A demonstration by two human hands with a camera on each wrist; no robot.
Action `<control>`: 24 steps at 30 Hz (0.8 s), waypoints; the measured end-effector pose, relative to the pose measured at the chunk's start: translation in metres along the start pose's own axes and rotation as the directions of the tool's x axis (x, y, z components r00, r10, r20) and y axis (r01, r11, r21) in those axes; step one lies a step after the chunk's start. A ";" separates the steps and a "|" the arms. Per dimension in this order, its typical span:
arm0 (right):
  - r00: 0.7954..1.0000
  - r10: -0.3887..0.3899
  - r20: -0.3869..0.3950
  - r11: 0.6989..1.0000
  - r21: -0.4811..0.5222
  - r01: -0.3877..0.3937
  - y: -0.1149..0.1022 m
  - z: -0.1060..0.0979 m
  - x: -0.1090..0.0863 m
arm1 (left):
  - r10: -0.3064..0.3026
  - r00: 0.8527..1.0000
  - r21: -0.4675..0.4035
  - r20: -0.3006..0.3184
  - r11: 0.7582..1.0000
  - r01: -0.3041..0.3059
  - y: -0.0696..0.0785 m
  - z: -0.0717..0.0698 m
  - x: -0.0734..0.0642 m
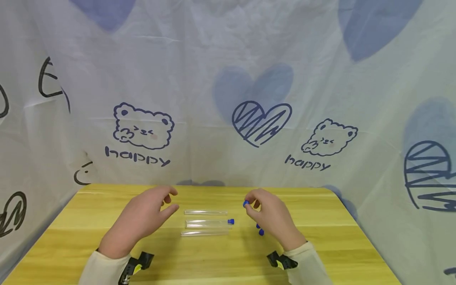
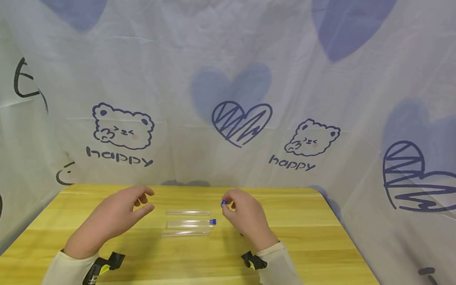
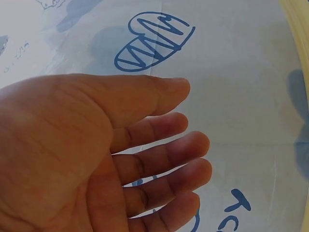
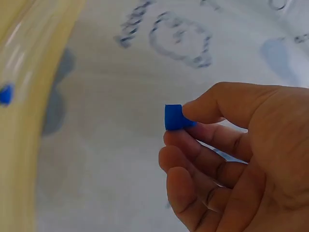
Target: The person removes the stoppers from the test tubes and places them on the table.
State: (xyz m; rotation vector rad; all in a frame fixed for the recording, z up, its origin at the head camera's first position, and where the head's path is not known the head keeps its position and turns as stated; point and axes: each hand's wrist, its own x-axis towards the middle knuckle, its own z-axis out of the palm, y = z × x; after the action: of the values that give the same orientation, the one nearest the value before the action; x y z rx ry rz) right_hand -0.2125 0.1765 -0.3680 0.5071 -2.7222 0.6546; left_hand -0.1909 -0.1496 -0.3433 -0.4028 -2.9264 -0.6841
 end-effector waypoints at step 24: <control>0.942 0.214 0.259 0.973 -0.138 -0.183 0.086 0.070 0.014 | -0.014 0.999 0.014 0.049 1.000 0.013 0.000 0.003 0.002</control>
State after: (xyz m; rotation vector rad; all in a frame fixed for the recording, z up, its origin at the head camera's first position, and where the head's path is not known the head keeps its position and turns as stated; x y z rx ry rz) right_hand -0.2731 0.2109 -0.4552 0.3172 -3.0798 0.5065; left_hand -0.1929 -0.1478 -0.3455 -0.4049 -2.9808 -0.6655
